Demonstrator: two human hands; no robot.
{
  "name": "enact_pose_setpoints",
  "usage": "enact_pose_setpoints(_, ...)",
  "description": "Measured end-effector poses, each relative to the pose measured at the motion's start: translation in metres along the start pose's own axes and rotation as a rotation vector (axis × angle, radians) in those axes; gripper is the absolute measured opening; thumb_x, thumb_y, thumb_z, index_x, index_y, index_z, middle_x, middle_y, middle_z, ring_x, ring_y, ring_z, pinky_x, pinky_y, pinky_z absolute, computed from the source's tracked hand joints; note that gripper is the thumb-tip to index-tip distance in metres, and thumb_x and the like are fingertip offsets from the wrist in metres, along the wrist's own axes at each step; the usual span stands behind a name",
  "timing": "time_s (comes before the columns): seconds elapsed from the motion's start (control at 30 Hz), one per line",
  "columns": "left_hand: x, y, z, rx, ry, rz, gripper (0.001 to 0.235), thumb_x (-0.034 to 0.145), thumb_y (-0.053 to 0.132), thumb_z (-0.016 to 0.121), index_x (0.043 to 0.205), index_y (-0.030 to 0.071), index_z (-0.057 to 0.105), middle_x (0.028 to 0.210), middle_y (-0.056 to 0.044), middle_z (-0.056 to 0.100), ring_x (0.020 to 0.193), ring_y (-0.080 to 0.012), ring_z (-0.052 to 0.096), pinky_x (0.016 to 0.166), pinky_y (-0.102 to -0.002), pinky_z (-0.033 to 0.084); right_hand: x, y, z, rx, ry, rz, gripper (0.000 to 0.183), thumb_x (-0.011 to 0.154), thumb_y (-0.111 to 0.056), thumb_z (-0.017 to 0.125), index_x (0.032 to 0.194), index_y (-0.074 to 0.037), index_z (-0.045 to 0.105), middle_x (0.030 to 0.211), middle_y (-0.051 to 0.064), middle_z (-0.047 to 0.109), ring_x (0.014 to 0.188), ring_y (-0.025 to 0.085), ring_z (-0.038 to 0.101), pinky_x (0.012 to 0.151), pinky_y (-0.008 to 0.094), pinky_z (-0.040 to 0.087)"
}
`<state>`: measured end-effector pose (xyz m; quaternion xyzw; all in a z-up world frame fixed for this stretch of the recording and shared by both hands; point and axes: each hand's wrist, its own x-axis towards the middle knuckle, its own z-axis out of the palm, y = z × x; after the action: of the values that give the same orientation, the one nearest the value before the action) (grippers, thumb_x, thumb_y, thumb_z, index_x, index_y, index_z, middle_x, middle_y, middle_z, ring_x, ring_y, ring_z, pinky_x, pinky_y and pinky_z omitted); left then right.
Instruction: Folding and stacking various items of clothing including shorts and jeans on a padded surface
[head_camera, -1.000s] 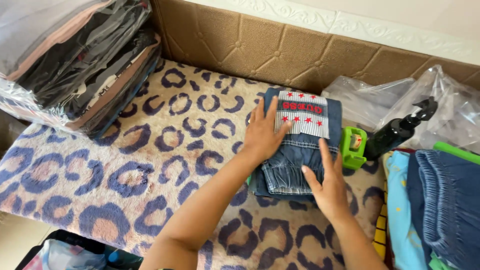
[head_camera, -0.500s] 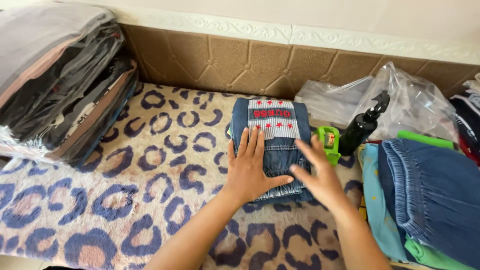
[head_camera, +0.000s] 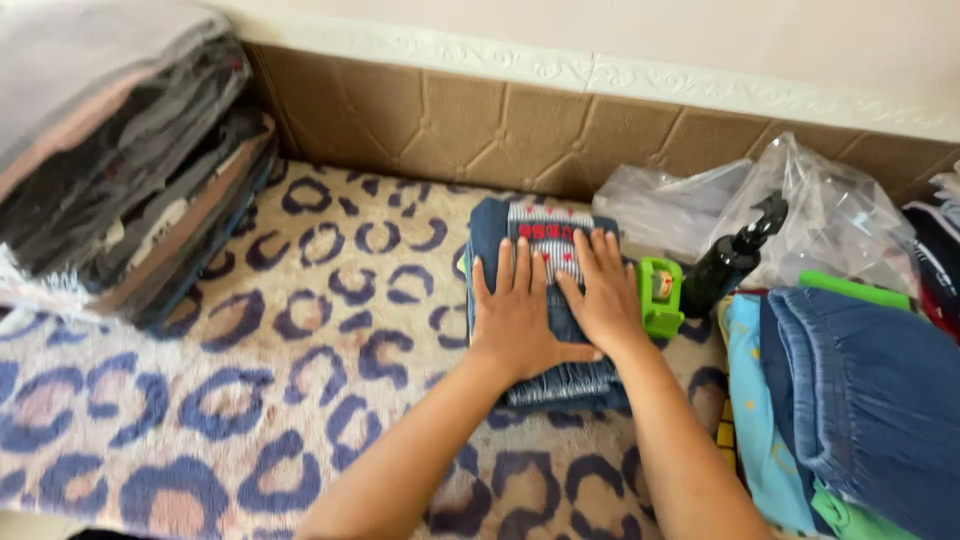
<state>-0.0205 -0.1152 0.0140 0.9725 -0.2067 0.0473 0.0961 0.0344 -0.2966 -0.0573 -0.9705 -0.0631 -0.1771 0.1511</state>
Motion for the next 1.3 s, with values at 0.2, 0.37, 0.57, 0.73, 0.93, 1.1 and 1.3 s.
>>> enact_pose_setpoints(0.2,-0.005,-0.006,-0.001,-0.089,-0.001,0.003,0.143,0.060,0.098,0.053,0.161,0.001,0.023,0.171,-0.020,0.014,0.158,-0.0403,0.002,0.122,-0.068,-0.005,-0.029,0.004,-0.043,0.247,0.399,-0.074,0.034,0.096,-0.024,0.070,0.127,-0.012,0.063,0.132,0.015,0.059,0.135,0.035,0.049,0.108,0.058,0.039)
enact_pose_setpoints(0.37,0.016,-0.019,0.001,-0.445,0.302,-0.169,0.114,0.079,0.083,0.056,0.162,0.011,0.024,0.170,-0.023,0.012,0.156,-0.0470,0.008,0.117,-0.069,0.013,-0.027,0.028,-0.105,0.268,1.054,0.016,0.054,0.112,-0.022,0.070,0.156,-0.006,0.041,0.161,0.017,0.035,0.156,0.035,0.031,0.127,0.059,0.036)
enact_pose_setpoints(0.57,0.056,-0.046,0.023,-0.478,-0.001,-0.357,0.104,0.087,0.080,0.040,0.165,0.016,0.012,0.172,-0.020,0.000,0.157,-0.0414,0.003,0.122,-0.058,0.013,0.006,0.126,-0.065,0.592,0.765,0.160,0.084,0.086,0.007,0.080,0.153,-0.008,0.032,0.150,0.023,0.052,0.135,0.028,0.055,0.116,0.033,0.037)
enact_pose_setpoints(0.73,0.036,-0.069,0.031,-0.867,0.212,-0.270,0.083,0.099,0.056,0.043,0.163,0.013,0.012,0.172,-0.008,0.017,0.158,-0.0263,0.018,0.124,-0.045,0.021,-0.009,0.115,-0.063,0.332,0.828,0.135,0.062,0.092,0.002,0.064,0.151,-0.009,0.050,0.102,0.010,0.065,0.092,0.026,0.065,0.095,0.038,0.049)
enact_pose_setpoints(0.93,0.035,-0.078,0.048,-1.363,0.439,-0.348,0.074,0.100,0.055,0.034,0.154,0.006,0.041,0.162,-0.014,0.040,0.154,-0.0248,0.032,0.126,-0.035,0.023,-0.043,0.053,-0.145,0.218,0.709,-0.039,0.032,0.099,0.008,0.072,0.131,0.002,0.071,0.117,0.011,0.070,0.101,0.024,0.065,0.096,0.038,0.051)
enact_pose_setpoints(1.1,0.031,-0.072,0.038,-1.420,0.474,-0.296,0.071,0.100,0.054,0.036,0.151,0.006,0.046,0.161,-0.014,0.042,0.153,-0.0243,0.033,0.126,-0.035,0.025,-0.070,-0.015,-0.171,0.454,0.069,0.115,0.024,0.086,-0.009,0.081,0.109,-0.012,0.074,0.102,-0.003,0.075,0.090,0.008,0.064,0.088,0.022,0.047)
enact_pose_setpoints(1.3,0.027,-0.072,0.035,-1.420,0.461,-0.340,0.072,0.099,0.056,0.036,0.147,0.006,0.052,0.158,-0.013,0.047,0.151,-0.0229,0.038,0.126,-0.034,0.026,-0.069,0.001,-0.133,0.223,-0.230,0.197,0.024,0.074,-0.024,0.085,0.092,-0.015,0.072,0.085,0.002,0.077,0.080,0.018,0.070,0.076,0.032,0.047)
